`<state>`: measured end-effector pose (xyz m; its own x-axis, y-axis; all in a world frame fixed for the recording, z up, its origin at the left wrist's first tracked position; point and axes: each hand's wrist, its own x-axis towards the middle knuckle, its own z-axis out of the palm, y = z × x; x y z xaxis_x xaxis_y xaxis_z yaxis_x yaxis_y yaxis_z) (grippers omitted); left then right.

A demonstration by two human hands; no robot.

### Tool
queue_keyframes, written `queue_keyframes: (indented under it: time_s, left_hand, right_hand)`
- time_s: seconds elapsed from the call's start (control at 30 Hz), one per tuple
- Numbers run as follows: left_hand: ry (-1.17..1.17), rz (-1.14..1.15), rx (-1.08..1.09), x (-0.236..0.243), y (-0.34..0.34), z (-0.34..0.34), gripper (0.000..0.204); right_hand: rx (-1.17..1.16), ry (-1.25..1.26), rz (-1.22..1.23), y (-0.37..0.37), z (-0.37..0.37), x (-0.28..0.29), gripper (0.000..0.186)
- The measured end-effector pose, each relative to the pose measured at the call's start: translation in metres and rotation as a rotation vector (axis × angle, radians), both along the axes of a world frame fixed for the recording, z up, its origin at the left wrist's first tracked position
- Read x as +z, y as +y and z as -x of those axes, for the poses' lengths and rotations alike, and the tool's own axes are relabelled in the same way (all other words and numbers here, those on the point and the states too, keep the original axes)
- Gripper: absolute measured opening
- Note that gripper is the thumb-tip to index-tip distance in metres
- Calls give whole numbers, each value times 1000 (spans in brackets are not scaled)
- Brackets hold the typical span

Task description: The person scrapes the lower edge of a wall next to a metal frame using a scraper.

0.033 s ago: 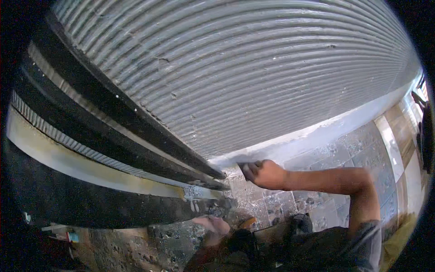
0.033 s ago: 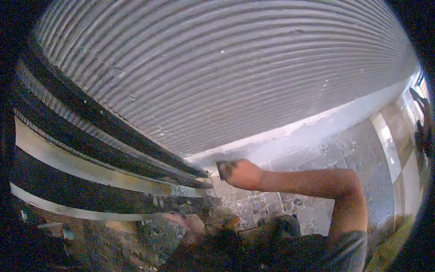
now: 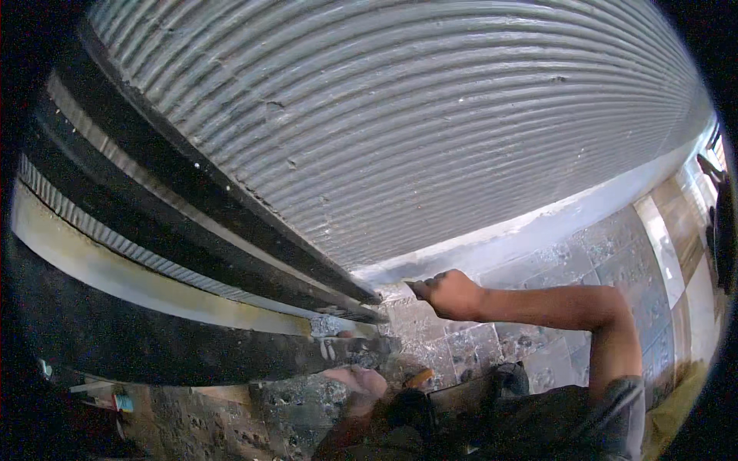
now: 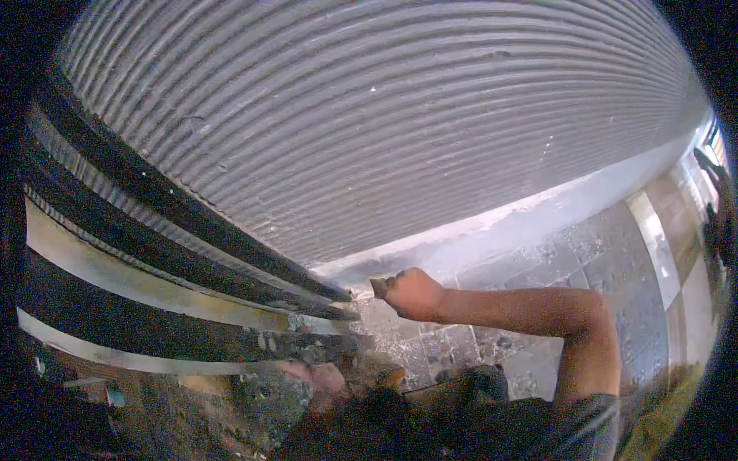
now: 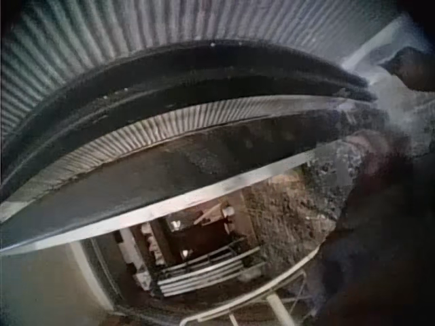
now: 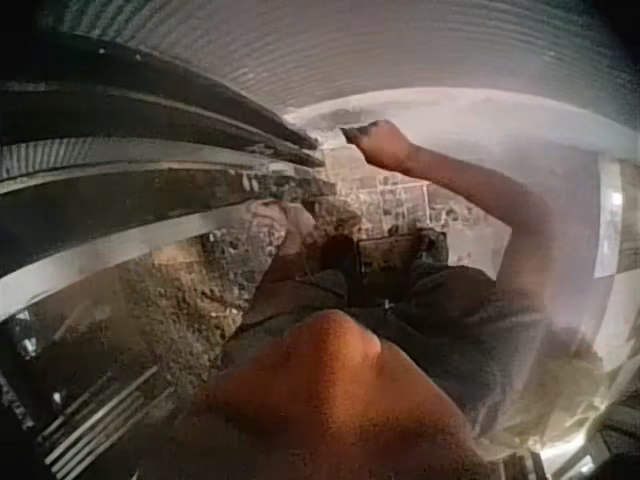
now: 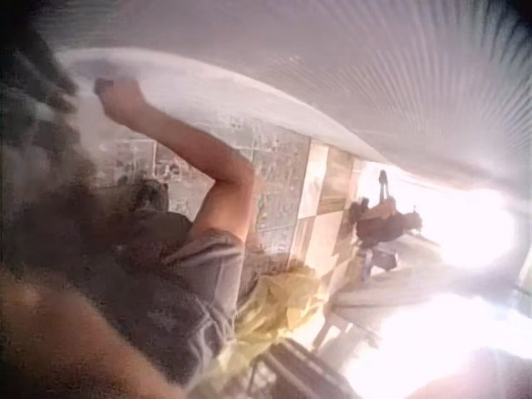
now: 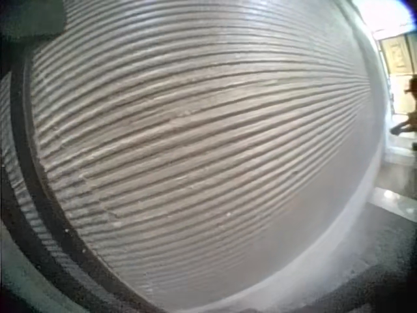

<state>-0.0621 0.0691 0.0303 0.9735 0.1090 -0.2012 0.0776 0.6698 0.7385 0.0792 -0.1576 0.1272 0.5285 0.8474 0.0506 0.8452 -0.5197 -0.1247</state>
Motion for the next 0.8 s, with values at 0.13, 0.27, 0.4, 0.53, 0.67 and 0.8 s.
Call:
queue_keyframes:
  time_s: [0.13,0.27,0.4,0.53,0.67,0.8]
  left_hand:
    - [-178,-220,47,18,-7,-14,55]
    - [-398,-316,-89,32,6,-26,54]
    - [-503,-328,-205,37,11,-34,53]
    - [-556,-331,-262,41,10,-39,52]
    - [-598,-324,-323,40,13,-43,51]
    - [-638,-326,-387,39,15,-50,50]
  right_hand:
    - [109,-122,-182,-12,8,6,57]
    - [30,-350,-234,-6,2,3,45]
    - [172,-157,-124,21,-12,-25,18]
    - [133,155,47,14,-6,-45,11]
    - [94,143,37,-11,6,-21,18]
    - [-5,44,-91,-14,9,27,27]
